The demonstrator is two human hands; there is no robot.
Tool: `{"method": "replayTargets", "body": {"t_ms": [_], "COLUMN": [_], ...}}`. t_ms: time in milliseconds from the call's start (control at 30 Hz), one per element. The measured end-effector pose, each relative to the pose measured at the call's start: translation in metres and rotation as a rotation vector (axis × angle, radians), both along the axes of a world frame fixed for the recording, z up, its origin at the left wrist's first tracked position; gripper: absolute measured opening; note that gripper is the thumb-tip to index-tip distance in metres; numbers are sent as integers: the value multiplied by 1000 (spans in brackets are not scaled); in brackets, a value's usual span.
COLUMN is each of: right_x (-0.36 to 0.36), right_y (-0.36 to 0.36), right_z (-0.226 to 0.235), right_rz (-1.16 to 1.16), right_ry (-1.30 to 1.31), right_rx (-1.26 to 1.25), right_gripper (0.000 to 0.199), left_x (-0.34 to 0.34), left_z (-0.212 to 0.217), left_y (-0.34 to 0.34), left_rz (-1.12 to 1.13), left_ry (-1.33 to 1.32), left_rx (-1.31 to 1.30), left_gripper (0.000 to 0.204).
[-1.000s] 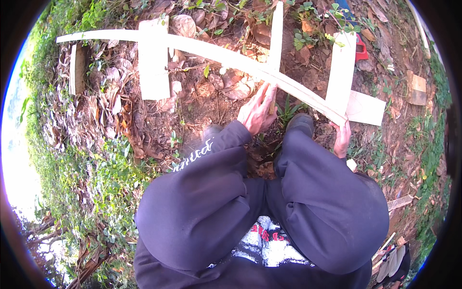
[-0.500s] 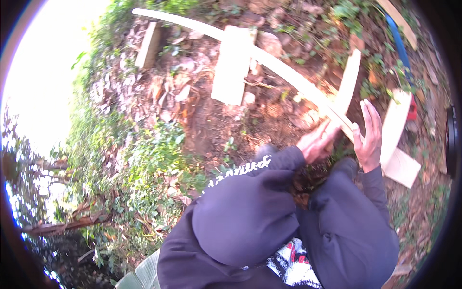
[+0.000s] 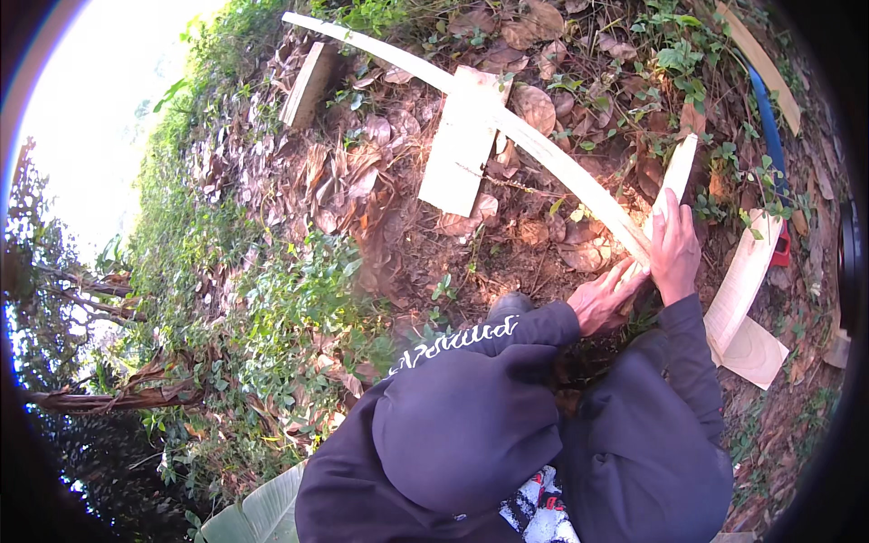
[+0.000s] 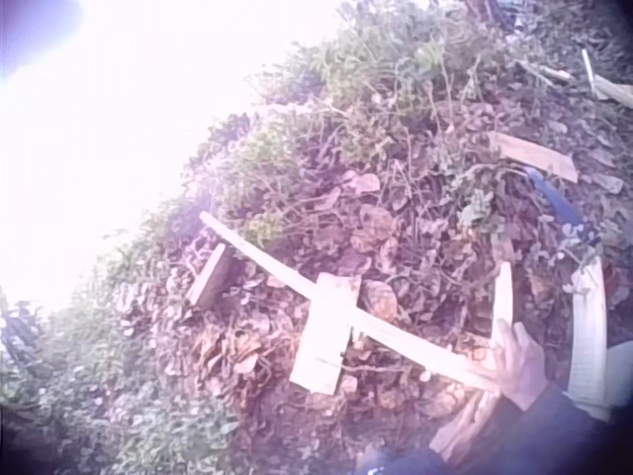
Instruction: The person assembles a wooden frame by hand, placing vertical supports under a long horizontal plank and adjusting their positions on the ground.
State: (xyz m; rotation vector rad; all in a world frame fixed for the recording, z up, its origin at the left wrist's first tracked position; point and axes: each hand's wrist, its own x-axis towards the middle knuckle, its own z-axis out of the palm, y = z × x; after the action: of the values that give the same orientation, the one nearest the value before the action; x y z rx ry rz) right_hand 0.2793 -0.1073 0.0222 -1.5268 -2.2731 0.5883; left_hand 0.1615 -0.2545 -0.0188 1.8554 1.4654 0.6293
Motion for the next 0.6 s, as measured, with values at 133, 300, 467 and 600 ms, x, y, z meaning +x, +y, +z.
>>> {"method": "replayTargets", "body": {"t_ms": [133, 300, 467, 600], "right_x": [-1, -3, -4, -3], "right_y": [-1, -2, 0, -1], "right_z": [0, 1, 1, 0], "right_rz": [-5, -7, 0, -14], "right_ry": [-10, -39, -62, -46], "right_rx": [14, 67, 115, 104], "right_gripper": [41, 39, 36, 38], "left_x": [0, -4, -12, -69], "left_z": [-3, -1, 13, 31], "left_y": [0, 1, -2, -18], "left_rz": [-6, -18, 51, 271], "left_ry": [23, -5, 27, -3], "left_rx": [37, -13, 107, 406], "left_gripper": [97, 99, 90, 70]}}
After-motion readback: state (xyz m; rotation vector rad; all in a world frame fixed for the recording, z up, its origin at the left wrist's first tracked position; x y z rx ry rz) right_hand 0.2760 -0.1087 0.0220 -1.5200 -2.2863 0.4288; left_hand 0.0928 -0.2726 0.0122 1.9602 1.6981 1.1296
